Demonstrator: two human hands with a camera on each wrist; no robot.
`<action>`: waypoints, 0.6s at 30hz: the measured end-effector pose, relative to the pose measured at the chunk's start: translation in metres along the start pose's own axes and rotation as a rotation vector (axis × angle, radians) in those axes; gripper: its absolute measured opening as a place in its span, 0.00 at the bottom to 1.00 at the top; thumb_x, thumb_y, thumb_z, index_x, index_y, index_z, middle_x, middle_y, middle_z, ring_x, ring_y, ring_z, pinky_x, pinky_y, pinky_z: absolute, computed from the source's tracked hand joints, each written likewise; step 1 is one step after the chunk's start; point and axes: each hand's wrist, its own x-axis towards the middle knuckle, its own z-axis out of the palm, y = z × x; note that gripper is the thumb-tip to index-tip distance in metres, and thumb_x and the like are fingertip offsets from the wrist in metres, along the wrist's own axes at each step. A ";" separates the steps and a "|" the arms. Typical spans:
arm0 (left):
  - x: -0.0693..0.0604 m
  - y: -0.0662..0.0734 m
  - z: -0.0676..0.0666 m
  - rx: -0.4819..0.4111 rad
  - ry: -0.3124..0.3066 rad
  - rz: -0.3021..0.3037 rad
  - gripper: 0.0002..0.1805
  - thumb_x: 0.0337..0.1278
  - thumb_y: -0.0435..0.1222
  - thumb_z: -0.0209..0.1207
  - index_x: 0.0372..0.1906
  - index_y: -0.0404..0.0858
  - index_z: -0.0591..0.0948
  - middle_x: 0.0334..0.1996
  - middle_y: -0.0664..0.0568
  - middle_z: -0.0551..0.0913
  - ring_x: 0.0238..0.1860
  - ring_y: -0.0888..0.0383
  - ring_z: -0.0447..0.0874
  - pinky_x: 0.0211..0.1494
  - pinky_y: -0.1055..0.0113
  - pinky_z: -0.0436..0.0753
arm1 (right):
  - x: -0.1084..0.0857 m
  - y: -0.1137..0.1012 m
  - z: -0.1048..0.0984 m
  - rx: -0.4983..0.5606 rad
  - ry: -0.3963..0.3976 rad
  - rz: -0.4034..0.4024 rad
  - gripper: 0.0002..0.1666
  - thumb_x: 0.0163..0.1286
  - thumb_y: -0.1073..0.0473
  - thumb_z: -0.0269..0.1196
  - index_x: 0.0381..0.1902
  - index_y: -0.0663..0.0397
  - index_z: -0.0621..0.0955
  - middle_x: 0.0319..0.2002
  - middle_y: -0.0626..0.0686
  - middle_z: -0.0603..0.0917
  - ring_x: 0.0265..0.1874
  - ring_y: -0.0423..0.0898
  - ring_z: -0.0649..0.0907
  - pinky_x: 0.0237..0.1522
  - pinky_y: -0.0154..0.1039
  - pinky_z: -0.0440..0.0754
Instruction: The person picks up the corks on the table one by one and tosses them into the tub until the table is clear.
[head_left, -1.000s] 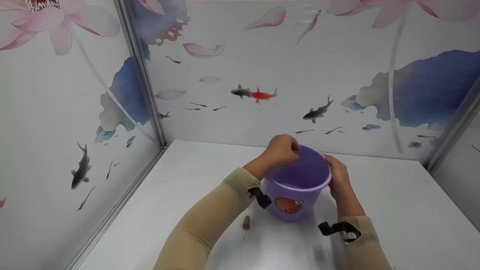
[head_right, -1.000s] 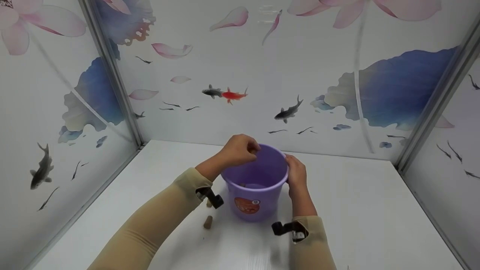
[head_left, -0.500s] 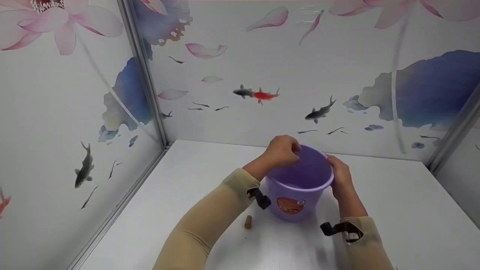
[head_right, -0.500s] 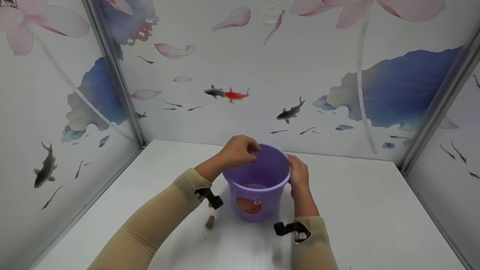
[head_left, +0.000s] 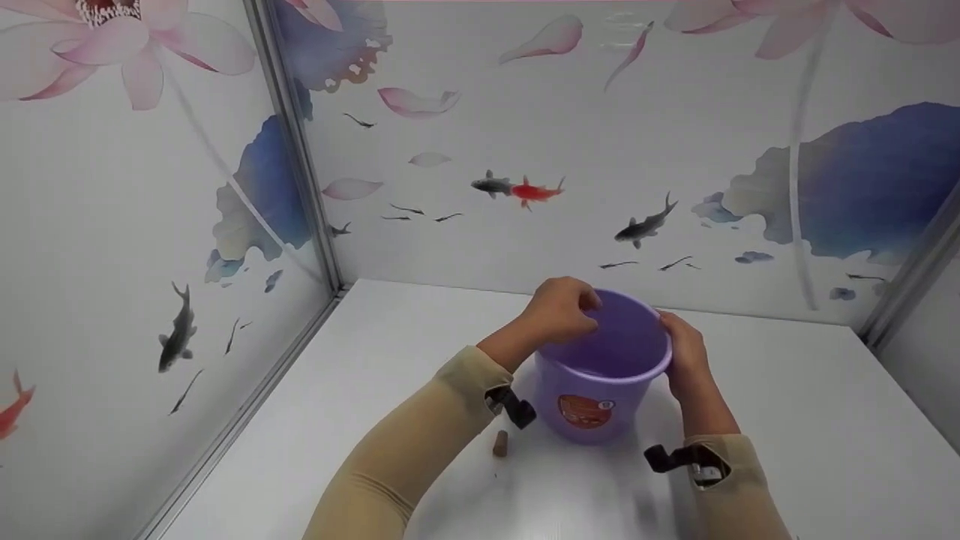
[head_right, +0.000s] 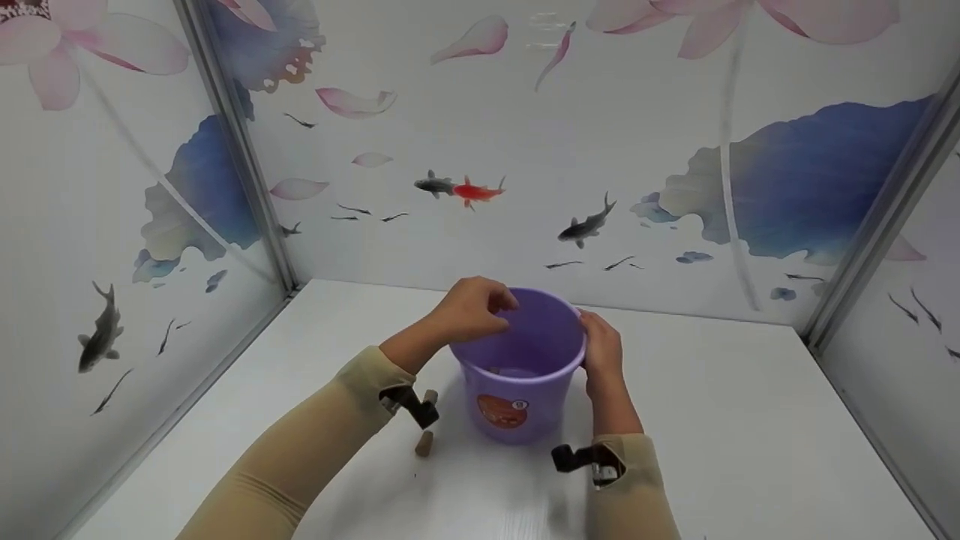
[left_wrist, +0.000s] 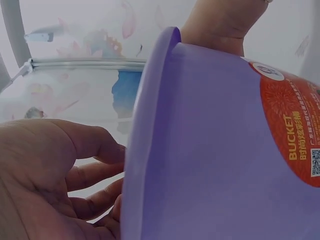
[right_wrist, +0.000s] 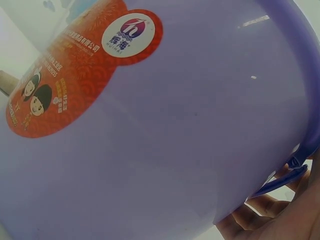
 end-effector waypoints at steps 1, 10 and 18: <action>-0.002 0.000 -0.002 0.002 0.004 0.004 0.18 0.62 0.31 0.66 0.56 0.40 0.90 0.54 0.50 0.90 0.58 0.53 0.87 0.60 0.65 0.84 | 0.000 0.000 -0.001 0.001 0.000 0.006 0.22 0.87 0.56 0.44 0.51 0.46 0.87 0.37 0.36 0.87 0.42 0.37 0.84 0.47 0.35 0.83; -0.024 -0.005 -0.012 0.011 0.053 0.021 0.20 0.57 0.30 0.64 0.55 0.40 0.90 0.50 0.50 0.91 0.50 0.55 0.86 0.53 0.67 0.83 | 0.002 0.003 -0.003 -0.018 -0.013 0.026 0.24 0.88 0.53 0.44 0.65 0.56 0.81 0.41 0.34 0.86 0.46 0.36 0.84 0.50 0.35 0.83; -0.053 -0.011 -0.017 -0.028 0.117 0.037 0.18 0.56 0.30 0.65 0.52 0.39 0.91 0.46 0.50 0.89 0.43 0.59 0.79 0.47 0.69 0.78 | 0.000 0.000 -0.001 -0.026 -0.026 0.013 0.25 0.88 0.53 0.44 0.67 0.58 0.79 0.40 0.34 0.86 0.45 0.36 0.84 0.48 0.34 0.84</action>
